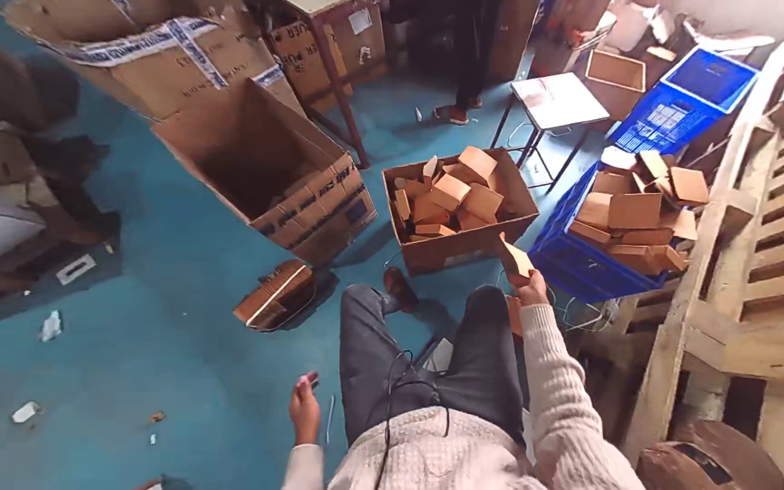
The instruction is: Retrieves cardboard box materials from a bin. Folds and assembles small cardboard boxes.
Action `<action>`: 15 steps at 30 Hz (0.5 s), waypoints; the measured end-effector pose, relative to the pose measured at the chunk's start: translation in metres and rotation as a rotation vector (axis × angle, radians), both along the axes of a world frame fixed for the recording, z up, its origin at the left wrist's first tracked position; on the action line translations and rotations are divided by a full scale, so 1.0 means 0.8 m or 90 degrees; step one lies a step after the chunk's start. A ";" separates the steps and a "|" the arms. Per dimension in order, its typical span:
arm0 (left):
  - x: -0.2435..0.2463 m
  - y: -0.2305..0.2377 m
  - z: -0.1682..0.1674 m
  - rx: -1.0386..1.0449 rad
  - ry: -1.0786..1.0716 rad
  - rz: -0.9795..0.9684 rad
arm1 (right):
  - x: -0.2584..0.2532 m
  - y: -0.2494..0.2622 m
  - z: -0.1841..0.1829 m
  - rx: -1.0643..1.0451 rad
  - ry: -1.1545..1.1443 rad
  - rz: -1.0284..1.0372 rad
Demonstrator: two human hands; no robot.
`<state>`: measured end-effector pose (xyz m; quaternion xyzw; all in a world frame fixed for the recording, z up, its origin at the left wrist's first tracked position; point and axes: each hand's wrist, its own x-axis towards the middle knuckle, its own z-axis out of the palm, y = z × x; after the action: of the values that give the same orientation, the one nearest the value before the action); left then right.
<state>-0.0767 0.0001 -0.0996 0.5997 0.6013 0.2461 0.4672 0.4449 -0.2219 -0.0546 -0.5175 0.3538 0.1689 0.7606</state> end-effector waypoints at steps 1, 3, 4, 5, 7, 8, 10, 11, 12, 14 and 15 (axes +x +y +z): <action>-0.023 -0.003 -0.019 -0.049 0.020 0.051 | 0.019 0.011 -0.012 0.000 0.006 -0.002; -0.059 -0.018 -0.037 -0.117 0.033 0.160 | 0.061 0.044 -0.018 -0.004 -0.036 0.005; -0.068 -0.027 -0.035 -0.131 0.035 0.215 | 0.083 0.062 -0.012 -0.003 -0.079 0.008; -0.074 -0.038 -0.028 -0.139 0.037 0.268 | 0.105 0.078 -0.005 -0.011 -0.133 0.010; -0.083 -0.055 -0.017 -0.138 0.058 0.332 | 0.147 0.103 0.010 -0.046 -0.197 0.019; -0.088 -0.063 -0.019 -0.134 0.073 0.339 | 0.167 0.110 0.014 -0.082 -0.191 0.040; -0.099 -0.075 -0.026 -0.136 0.111 0.313 | 0.191 0.115 0.006 -0.210 -0.168 0.057; -0.103 -0.079 -0.027 -0.136 0.133 0.296 | 0.191 0.109 -0.007 -0.265 -0.162 0.064; -0.108 -0.080 -0.030 -0.135 0.150 0.285 | 0.188 0.097 -0.026 -0.312 -0.158 0.076; -0.102 -0.077 -0.024 -0.140 0.176 0.268 | 0.167 0.059 -0.076 -0.380 -0.143 0.109; -0.090 -0.075 -0.015 -0.146 0.190 0.259 | 0.152 0.035 -0.110 -0.422 -0.143 0.112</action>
<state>-0.1489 -0.0597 -0.1116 0.4396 0.7954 0.1741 0.3791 0.5667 -0.1943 -0.1423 -0.7796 0.2578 0.0521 0.5683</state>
